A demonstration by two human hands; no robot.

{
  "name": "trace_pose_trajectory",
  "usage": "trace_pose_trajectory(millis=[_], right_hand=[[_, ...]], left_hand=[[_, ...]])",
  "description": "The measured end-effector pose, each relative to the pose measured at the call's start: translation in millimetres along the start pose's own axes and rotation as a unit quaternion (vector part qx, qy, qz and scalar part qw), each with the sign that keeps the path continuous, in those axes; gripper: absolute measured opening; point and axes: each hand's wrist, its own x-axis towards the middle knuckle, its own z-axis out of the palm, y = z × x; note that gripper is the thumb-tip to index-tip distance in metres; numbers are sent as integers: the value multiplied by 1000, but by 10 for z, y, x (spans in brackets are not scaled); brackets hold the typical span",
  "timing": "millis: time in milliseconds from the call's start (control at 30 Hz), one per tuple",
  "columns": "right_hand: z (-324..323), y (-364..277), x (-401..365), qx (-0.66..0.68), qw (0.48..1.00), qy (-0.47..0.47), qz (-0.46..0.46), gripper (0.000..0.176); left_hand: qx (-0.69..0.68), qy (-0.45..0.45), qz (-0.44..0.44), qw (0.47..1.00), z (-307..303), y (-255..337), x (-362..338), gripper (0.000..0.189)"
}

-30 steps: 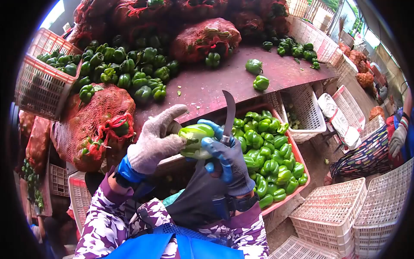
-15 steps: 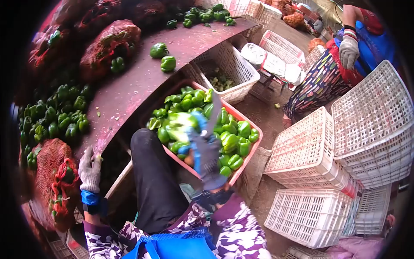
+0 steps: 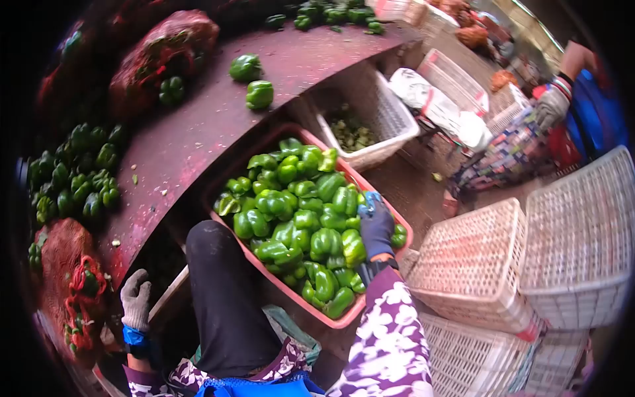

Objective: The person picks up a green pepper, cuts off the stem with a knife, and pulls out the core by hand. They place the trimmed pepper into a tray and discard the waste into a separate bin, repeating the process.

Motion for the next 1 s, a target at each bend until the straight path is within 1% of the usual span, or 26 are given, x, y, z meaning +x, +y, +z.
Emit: trace_pose_trajectory(millis=[33,67,100,133,167,200,233,300,367,400,433,500,533,567,600,633,700,733,767,800,833,867,900,967,1000], right_hand=[[112,327,19,-21,997,9,-76,39],[72,267,-23,120,993,-1,-6,37],[-73,-46,-22,216,974,-65,33,35],[-39,-86,-45,240,968,-50,47,37],[23,-9,-33,192,980,-32,27,38],[125,255,18,155,987,-34,-14,41],[118,336,47,98,994,-36,-21,42],[34,162,28,65,997,-43,18,43],[61,305,48,70,997,-42,0,44],[-18,161,49,69,994,-68,41,47],[3,304,68,130,988,-80,35,51],[-39,553,101,63,995,-81,-16,54],[-73,537,101,0,998,-41,-51,54],[-111,517,82,-63,994,0,-86,54],[-156,408,64,-126,984,42,-120,53],[-217,200,37,-43,994,49,-91,52],[-310,-293,12,121,991,57,-28,50],[-252,-371,57,192,978,61,-60,44],[-272,-620,69,282,959,-13,-20,41],[-318,-1027,60,368,926,-86,20,39],[-322,-1479,51,450,877,-156,59,36],[-246,-1992,17,457,870,-176,51,33],[-159,-2514,-41,464,863,-197,43,29],[-101,-3325,-173,385,866,-317,36,30],[-50,-3697,-270,352,863,-360,34,27]], left_hand=[[26,-14,7,1000,4,95,20,24],[62,-16,9,998,-31,286,55,22],[67,10,20,998,-45,432,72,18],[85,27,22,996,-89,500,123,18],[57,68,36,995,-90,452,203,16],[72,114,66,989,-125,471,334,15],[81,147,97,981,-136,498,485,14],[95,218,120,964,-199,508,843,17],[145,260,148,943,-280,557,1227,32],[197,249,119,941,-315,630,1388,44],[247,233,90,936,-347,692,1530,57],[270,196,58,941,-345,650,1809,73],[322,166,58,930,-331,516,1972,78],[346,150,52,925,-294,386,2096,76],[334,123,23,934,-317,370,2191,75],[322,96,-6,942,-339,359,2267,73],[328,94,3,940,-391,357,2293,69],[326,130,18,936,-375,325,2254,63],[288,132,2,949,-385,358,2174,61],[249,134,-12,959,-423,453,2060,59],[211,138,-25,967,-434,498,1962,57],[183,150,-6,972,-409,433,1843,56],[119,122,-12,985,-406,479,1687,56],[-18,50,3,999,-377,412,1407,56],[16,57,40,997,-365,370,1243,57]])
